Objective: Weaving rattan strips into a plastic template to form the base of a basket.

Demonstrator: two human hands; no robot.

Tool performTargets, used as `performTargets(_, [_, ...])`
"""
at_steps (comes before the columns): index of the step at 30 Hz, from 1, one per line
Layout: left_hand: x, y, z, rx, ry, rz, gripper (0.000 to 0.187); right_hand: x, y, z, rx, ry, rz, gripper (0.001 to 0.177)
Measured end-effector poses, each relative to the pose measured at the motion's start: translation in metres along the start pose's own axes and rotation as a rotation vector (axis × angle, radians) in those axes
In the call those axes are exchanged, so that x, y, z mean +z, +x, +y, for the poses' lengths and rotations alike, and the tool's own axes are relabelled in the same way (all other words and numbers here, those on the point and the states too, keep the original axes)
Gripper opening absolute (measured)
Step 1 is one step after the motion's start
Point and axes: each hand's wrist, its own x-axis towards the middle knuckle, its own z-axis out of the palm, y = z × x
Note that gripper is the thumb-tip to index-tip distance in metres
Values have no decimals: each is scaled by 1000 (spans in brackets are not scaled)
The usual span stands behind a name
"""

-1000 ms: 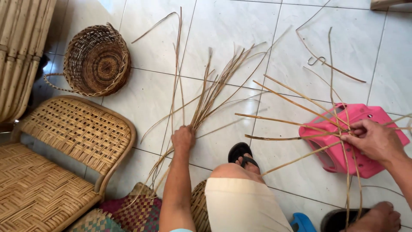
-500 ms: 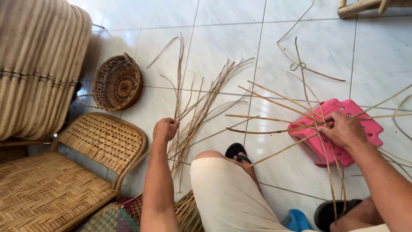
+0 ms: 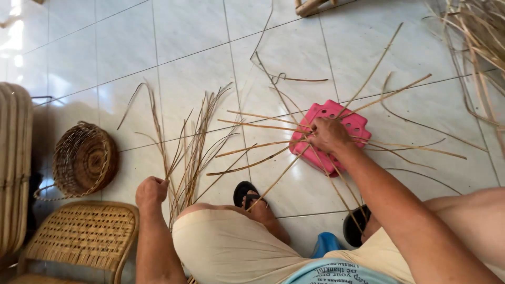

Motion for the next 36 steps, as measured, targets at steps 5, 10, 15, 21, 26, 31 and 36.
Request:
performTargets(5, [35,-15,29,148,-19,-86,37,-2,-2,-2,-39,30,-24,45])
performTargets(10, [40,-26,22,165,-116,-87,31,-2,-3,-2,-31,36,-19,46])
performTargets(15, [44,-13,16,121,-184,-58,25,-1,-1,-2,-21,36,-34,46])
performTargets(21, [39,21,-10,105,49,-84,32,2,1,1,-25,65,-14,46])
performTargets(26, [-20,36,-32,52,69,-1,30,8,2,5,-13,48,1,46])
performTargets(31, [-188,-63,46,15,-594,-30,22,-2,2,-5,51,11,-90,37])
performTargets(36, [-196,-97,144,393,-757,36,37,1,-2,-3,51,3,-91,36])
